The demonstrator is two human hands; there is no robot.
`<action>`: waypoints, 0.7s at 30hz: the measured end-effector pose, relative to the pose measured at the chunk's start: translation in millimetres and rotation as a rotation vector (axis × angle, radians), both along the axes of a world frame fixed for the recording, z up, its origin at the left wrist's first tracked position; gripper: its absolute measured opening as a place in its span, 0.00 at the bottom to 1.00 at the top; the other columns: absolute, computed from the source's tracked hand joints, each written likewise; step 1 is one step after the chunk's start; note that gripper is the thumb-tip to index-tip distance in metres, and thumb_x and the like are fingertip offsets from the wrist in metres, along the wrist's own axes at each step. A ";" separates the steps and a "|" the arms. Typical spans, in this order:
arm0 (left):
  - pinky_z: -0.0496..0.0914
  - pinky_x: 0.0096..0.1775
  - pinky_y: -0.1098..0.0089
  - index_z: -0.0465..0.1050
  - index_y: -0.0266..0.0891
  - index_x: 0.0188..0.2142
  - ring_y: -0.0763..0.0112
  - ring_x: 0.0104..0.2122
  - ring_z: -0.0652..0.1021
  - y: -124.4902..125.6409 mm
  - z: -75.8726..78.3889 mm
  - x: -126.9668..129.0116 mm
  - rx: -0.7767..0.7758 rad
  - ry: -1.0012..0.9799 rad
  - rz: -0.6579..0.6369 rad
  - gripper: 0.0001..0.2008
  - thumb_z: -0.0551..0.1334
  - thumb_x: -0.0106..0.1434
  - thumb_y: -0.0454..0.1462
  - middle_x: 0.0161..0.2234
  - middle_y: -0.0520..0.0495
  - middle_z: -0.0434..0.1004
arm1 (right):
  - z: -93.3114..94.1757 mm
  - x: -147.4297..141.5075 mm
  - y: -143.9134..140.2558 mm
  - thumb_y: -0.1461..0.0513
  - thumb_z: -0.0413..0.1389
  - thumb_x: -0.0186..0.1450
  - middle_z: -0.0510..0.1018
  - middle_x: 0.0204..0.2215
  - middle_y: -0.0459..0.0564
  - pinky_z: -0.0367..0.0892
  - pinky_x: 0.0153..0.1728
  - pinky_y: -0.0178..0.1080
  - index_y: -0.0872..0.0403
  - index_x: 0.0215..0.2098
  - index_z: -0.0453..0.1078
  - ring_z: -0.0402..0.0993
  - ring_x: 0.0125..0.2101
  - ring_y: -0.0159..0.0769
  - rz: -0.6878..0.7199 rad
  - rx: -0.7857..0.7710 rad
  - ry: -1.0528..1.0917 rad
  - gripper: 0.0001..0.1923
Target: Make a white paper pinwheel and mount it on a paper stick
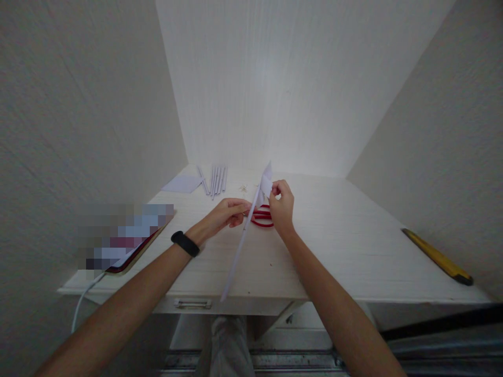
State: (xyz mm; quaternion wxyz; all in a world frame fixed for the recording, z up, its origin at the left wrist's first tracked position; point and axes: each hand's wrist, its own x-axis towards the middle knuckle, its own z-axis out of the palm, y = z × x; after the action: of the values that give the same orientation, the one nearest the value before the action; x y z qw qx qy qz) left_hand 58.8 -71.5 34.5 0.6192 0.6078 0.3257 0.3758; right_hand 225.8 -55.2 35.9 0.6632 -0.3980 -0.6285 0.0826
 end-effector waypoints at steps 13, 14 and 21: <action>0.47 0.17 0.77 0.73 0.34 0.30 0.84 0.15 0.59 1.1 0.0 -2.3 -0.006 -0.018 0.041 0.14 0.65 0.53 0.44 0.20 0.54 0.65 | -4.7 2.8 7.6 0.65 0.50 0.58 0.62 0.25 0.43 0.57 0.31 0.35 0.53 0.30 0.66 0.59 0.27 0.32 0.024 -0.033 0.068 0.04; 0.46 0.17 0.77 0.73 0.34 0.30 0.84 0.16 0.58 1.4 0.2 -2.4 0.003 -0.021 0.046 0.13 0.65 0.53 0.44 0.21 0.54 0.66 | -5.2 3.2 8.4 0.64 0.50 0.58 0.63 0.25 0.43 0.57 0.31 0.35 0.53 0.31 0.66 0.59 0.27 0.32 0.032 -0.038 0.071 0.04; 0.50 0.20 0.77 0.73 0.36 0.30 0.83 0.18 0.61 3.6 -2.1 -2.4 0.015 -0.030 0.082 0.12 0.64 0.55 0.44 0.23 0.54 0.66 | -6.6 4.4 10.4 0.66 0.49 0.55 0.65 0.27 0.44 0.57 0.31 0.36 0.53 0.30 0.65 0.59 0.27 0.32 0.025 -0.061 0.077 0.05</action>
State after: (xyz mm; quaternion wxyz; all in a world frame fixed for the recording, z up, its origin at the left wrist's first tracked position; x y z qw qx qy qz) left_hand 56.4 -67.9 32.4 0.6034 0.5928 0.3382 0.4126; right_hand 230.2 -44.8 29.3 0.6735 -0.4065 -0.6045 0.1254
